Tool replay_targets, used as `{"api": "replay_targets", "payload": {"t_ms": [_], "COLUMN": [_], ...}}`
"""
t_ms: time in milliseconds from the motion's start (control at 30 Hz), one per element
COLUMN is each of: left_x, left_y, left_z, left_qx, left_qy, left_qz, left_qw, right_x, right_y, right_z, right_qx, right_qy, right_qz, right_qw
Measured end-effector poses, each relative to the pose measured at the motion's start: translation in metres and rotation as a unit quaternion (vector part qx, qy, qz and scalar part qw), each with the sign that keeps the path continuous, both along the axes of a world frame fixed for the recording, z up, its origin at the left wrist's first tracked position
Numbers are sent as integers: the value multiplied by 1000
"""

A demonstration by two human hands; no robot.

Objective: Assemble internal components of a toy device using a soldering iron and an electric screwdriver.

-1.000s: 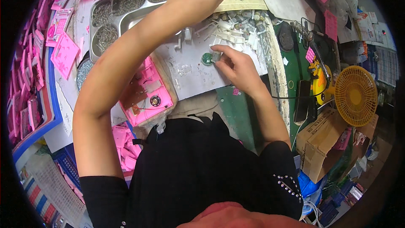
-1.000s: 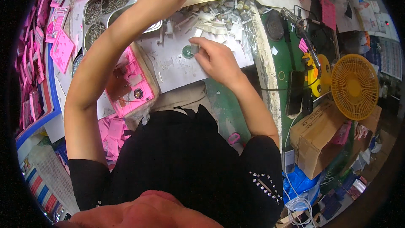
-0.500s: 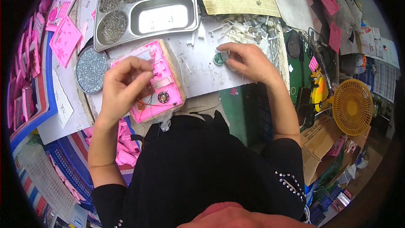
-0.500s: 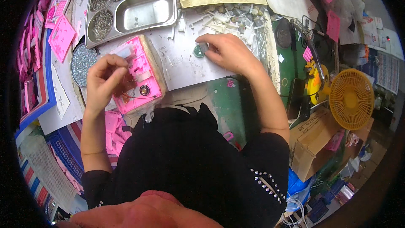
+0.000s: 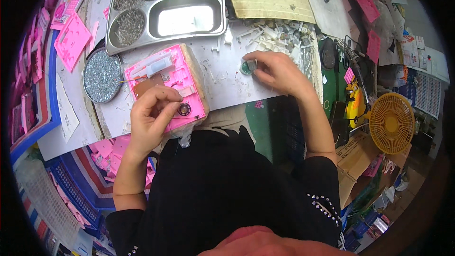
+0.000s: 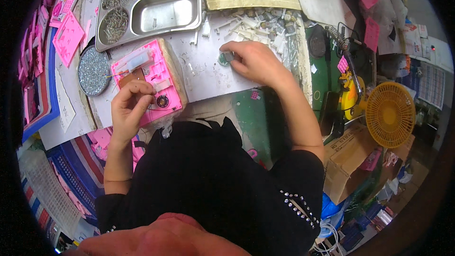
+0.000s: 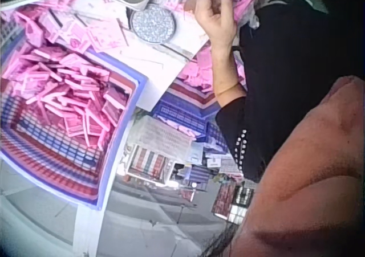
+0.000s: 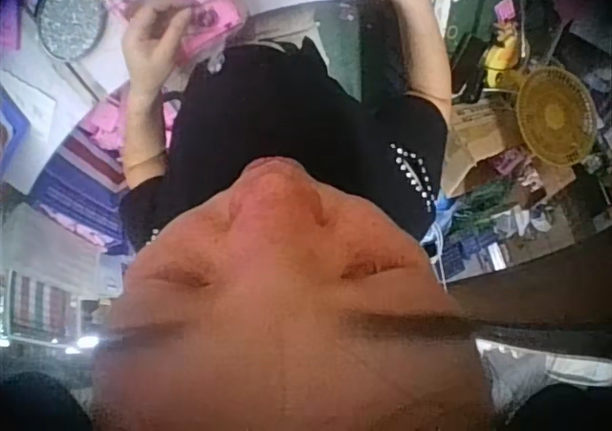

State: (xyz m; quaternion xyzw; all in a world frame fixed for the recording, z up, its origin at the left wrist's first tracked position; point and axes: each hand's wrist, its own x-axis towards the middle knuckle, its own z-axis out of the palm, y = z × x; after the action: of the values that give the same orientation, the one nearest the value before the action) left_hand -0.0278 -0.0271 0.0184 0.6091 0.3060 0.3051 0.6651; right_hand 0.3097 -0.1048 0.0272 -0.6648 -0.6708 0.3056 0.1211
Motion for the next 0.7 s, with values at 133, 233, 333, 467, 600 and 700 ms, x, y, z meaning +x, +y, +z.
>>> {"api": "replay_targets", "payload": {"t_ms": [133,233,333,467,600,700], "left_x": [3,6,-6,-9,-9,-12], "left_y": [-2,-4,-8,-11,-16,-18], "left_z": [-5,6,0,-2,-3,-2], "left_qx": [86,127,89,30,11,-24], "left_qy": [75,67,53,26,14,4], "left_qz": [-7,4,8,-7,9,20], "left_qw": [993,990,995,999,1000,1000], "right_x": [8,6,10,6,13,17], "right_y": [-11,-4,2,-4,-10,-17], "right_z": [-23,-12,-7,-14,-4,8], "right_qx": [56,44,27,65,51,0], "right_qy": [-59,-59,-30,-57,-9,140], "right_qz": [11,26,31,37,8,-66], "right_qw": [997,997,999,996,999,988]}}
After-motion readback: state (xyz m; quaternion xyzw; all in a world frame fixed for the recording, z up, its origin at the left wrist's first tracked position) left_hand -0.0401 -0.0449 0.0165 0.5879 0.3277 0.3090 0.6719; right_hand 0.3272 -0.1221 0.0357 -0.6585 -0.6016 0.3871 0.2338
